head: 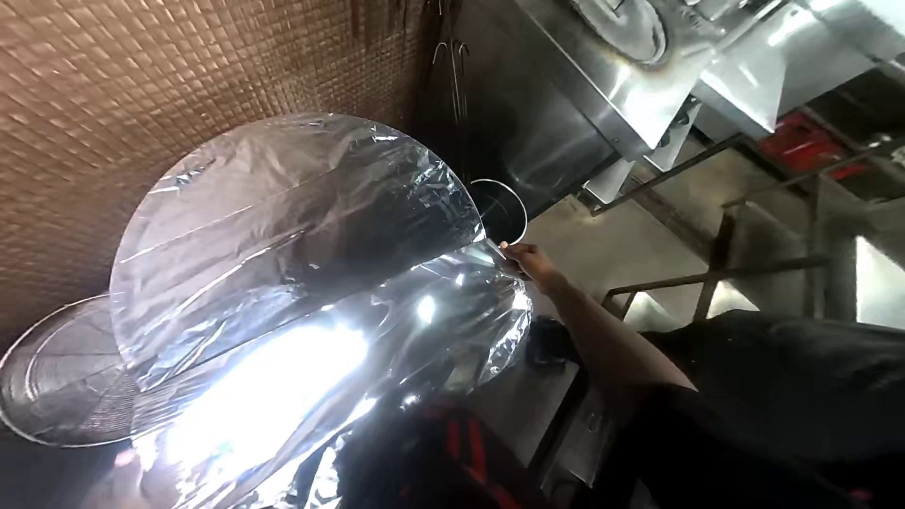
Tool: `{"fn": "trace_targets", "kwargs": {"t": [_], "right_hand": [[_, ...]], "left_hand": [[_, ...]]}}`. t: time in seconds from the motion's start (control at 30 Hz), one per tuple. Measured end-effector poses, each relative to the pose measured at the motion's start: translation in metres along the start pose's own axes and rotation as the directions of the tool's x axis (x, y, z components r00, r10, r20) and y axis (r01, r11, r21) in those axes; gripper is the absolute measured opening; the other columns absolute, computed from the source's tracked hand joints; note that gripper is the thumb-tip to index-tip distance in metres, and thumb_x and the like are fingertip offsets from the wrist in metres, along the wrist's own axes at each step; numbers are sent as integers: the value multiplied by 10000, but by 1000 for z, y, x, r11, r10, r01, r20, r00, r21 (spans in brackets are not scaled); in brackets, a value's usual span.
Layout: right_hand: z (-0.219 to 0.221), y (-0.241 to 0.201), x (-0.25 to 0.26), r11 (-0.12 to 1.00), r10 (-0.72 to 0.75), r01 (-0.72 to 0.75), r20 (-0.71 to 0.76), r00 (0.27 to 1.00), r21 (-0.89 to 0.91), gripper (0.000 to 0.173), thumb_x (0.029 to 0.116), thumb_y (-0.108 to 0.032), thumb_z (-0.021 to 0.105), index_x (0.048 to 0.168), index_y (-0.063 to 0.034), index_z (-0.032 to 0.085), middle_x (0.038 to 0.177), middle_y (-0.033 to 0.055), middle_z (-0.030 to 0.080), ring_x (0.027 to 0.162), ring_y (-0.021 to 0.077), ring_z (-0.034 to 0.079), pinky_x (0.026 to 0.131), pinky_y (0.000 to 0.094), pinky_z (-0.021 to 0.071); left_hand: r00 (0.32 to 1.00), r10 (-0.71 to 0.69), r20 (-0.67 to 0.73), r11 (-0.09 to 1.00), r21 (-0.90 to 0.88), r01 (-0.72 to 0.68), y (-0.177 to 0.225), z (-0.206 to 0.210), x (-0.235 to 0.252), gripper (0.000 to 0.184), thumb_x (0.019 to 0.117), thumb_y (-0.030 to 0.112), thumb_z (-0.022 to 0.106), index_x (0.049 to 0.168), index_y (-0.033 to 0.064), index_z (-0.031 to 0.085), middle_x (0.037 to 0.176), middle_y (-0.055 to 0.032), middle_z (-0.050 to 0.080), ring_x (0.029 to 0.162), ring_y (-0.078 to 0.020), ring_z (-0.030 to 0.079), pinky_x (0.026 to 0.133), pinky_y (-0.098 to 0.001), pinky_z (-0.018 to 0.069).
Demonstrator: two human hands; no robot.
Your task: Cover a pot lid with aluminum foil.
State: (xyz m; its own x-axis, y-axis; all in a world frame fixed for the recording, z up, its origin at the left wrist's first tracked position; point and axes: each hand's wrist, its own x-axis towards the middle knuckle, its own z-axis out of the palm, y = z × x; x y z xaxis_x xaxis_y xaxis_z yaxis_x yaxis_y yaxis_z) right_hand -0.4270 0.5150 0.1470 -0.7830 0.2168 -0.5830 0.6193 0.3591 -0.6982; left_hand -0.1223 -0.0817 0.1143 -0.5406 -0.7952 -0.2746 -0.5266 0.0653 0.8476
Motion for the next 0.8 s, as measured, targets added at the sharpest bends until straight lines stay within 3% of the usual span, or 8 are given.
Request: {"fn": "trace_targets", "kwargs": {"t": [0.07,0.13,0.23,0.3,0.43,0.6,0.7,0.8], "right_hand": [[9,-7,7,1000,-2,2,-18,1000,6,266,1017,-293,647,1073,-36,688,816,59,676,641,104,597,609,295,523],[14,-8,15,999,2,-5,-71,997,-43,240,1004,-255,661,1104,-39,684,856,80,685,677,137,620,642,334,541],[18,0,17,987,-51,33,-109,993,-159,321,1025,-253,630,1245,-23,661,1080,188,693,915,277,659,839,504,537],[31,6,17,981,-87,67,-107,990,-184,360,1032,-283,608,1275,-18,626,1094,232,670,921,333,651,830,569,529],[48,-1,0,977,-96,59,-175,980,-203,399,1069,-357,525,1304,-39,579,965,211,650,744,297,626,689,543,537],[52,11,13,972,-164,120,-215,963,-204,410,1072,-327,520,1310,6,551,1027,248,625,831,330,613,751,569,512],[51,11,4,924,-283,155,-353,892,-350,506,1082,-347,474,1403,44,493,1288,348,587,1187,494,586,990,674,447],[56,1,-27,816,-513,271,-421,748,-511,679,1067,-458,435,1486,73,382,1445,404,443,1352,579,427,1113,686,337]], "left_hand": [[992,-125,15,963,241,117,36,22,11,533,1040,459,539,1169,-47,644,1033,-125,657,910,-117,621,904,-356,526],[997,-62,38,899,436,39,39,37,19,658,981,600,564,1165,-22,670,1017,-197,699,919,-266,690,868,-514,564],[998,-57,-36,792,607,67,60,46,3,610,1005,531,576,1284,-6,646,1159,-299,682,1111,-473,655,961,-681,479],[991,-75,-112,779,614,128,60,44,0,495,1038,438,560,1293,22,645,1149,-285,690,1094,-476,659,941,-678,492],[981,-51,-185,822,550,147,41,51,5,441,1082,389,468,1229,25,669,1069,-255,710,1016,-433,690,900,-642,527],[973,-48,-225,876,458,149,24,57,13,460,1093,396,447,1219,24,686,1118,-262,702,1065,-433,674,947,-648,496],[950,89,-301,873,482,71,37,51,1,413,1079,349,494,1291,15,609,1208,-256,664,1132,-434,642,981,-630,493],[835,455,-308,774,602,-200,41,59,-10,528,1011,334,490,1377,-45,529,1444,-294,502,1353,-476,468,1119,-605,365]]}}
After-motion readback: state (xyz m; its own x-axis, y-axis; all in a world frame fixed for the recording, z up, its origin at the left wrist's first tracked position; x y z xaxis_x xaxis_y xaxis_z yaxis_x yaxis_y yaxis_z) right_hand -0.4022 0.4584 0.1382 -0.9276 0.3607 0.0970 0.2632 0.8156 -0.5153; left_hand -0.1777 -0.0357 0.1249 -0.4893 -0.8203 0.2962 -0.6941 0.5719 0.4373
